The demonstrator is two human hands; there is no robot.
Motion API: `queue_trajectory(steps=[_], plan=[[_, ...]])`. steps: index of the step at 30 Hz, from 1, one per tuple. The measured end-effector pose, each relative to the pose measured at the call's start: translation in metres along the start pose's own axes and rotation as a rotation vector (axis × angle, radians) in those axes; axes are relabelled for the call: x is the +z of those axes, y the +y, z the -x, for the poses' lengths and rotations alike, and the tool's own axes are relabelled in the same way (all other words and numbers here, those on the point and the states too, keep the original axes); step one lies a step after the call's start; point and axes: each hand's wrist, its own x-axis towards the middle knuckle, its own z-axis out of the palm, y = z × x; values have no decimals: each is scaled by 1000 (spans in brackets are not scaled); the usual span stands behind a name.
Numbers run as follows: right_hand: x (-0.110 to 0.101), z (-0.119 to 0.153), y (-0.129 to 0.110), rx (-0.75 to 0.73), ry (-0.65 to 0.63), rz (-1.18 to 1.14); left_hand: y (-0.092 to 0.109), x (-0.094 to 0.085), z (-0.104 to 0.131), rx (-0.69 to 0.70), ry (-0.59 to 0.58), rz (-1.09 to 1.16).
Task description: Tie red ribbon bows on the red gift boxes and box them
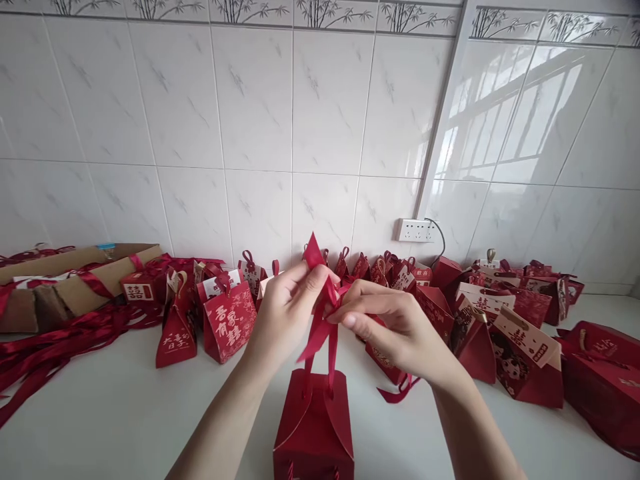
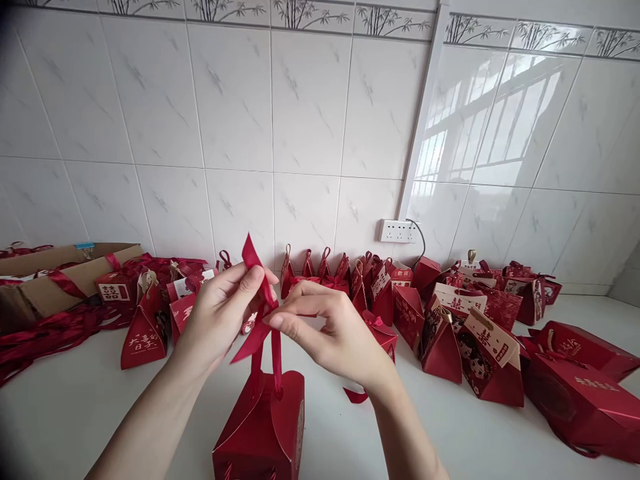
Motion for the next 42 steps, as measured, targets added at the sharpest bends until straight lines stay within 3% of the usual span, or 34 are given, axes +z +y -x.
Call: queue_trajectory(steps=[6, 10, 13, 16, 19, 24, 28, 30, 33, 36, 42], plan=[[12, -4, 11, 132, 113, -92, 0, -1, 0, -1, -95, 65], [13, -4, 13, 288, -28, -250, 2, -6, 1, -39, -145, -40], [13, -4, 9, 345, -7, -60, 5, -9, 3, -41, -157, -141], [18, -6, 5, 331, 110, 237, 6, -8, 4, -36, -176, -158], [24, -8, 6, 315, 125, 309, 5, -6, 4, -38, -185, -147], [22, -9, 9, 287, 134, 157, 1, -7, 2, -68, -174, -131], [16, -8, 11, 391, 107, -132, 2, -8, 3, -101, -180, -120], [15, -7, 11, 422, 131, -140, 3, -7, 4, -82, -195, -107], [18, -7, 11, 403, 168, 39, 2, -7, 5, -68, -209, -116], [21, -8, 10, 333, 120, 245, 0, -6, 5, -78, -220, -153], [16, -8, 10, 253, 204, 337, -2, -5, 3, -71, -199, -226]])
